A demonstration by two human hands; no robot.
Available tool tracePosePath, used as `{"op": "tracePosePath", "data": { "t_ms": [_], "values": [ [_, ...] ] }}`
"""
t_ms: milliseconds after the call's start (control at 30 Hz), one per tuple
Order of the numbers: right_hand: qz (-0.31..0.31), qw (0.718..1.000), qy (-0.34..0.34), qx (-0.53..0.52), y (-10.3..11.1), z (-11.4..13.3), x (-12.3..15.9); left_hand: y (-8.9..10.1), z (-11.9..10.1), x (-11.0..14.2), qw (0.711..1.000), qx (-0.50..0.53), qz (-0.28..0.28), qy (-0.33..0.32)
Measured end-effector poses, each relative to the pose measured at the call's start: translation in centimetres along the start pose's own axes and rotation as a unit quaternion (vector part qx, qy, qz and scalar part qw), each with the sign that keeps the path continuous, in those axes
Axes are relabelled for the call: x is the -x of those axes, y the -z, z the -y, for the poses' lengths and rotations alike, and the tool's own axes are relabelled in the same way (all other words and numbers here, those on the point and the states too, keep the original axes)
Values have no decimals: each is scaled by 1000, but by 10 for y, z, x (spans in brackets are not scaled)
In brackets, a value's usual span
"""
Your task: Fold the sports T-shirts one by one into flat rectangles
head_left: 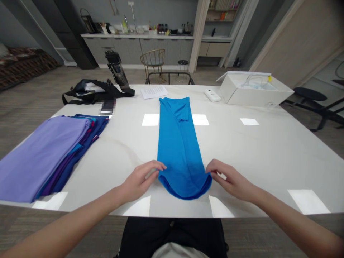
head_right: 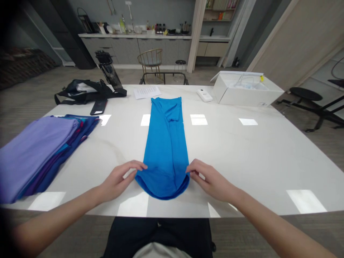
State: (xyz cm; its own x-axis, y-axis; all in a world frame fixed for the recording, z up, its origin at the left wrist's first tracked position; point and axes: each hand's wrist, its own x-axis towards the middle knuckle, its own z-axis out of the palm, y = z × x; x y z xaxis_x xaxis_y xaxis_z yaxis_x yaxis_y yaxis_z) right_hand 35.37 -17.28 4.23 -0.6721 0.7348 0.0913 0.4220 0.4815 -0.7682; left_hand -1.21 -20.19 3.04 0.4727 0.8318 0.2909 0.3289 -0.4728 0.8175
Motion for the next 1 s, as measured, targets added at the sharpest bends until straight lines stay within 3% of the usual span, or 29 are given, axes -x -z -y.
{"op": "tracePosePath", "data": {
  "t_ms": [100,200,267,333,433,567,667,767,900,1000],
  "values": [
    [-124,986,-52,-94,24,-17,-60,9,11,-62,980,139,-100,105],
    [-200,957,-128,-167,41,-56,-127,16,47,-129,921,273,-177,215],
    [-198,950,-202,-134,46,-87,-165,19,77,-164,870,347,-165,310],
    [-164,948,-270,-27,46,-112,-190,19,104,-186,839,362,-140,381],
    [-140,936,-302,115,40,-131,-207,18,128,-199,837,303,-142,434],
    [-135,931,-292,172,33,-131,-206,16,137,-198,878,215,-155,399],
    [-161,949,-249,111,36,-126,-203,18,135,-195,914,209,-155,313],
    [-225,958,-175,37,51,-122,-209,28,129,-204,930,236,-170,222],
    [-295,949,-112,-15,85,-123,-252,57,131,-254,912,295,-228,168],
    [-340,934,-109,-7,111,-141,-307,80,156,-309,886,358,-221,194]
  ]
}}
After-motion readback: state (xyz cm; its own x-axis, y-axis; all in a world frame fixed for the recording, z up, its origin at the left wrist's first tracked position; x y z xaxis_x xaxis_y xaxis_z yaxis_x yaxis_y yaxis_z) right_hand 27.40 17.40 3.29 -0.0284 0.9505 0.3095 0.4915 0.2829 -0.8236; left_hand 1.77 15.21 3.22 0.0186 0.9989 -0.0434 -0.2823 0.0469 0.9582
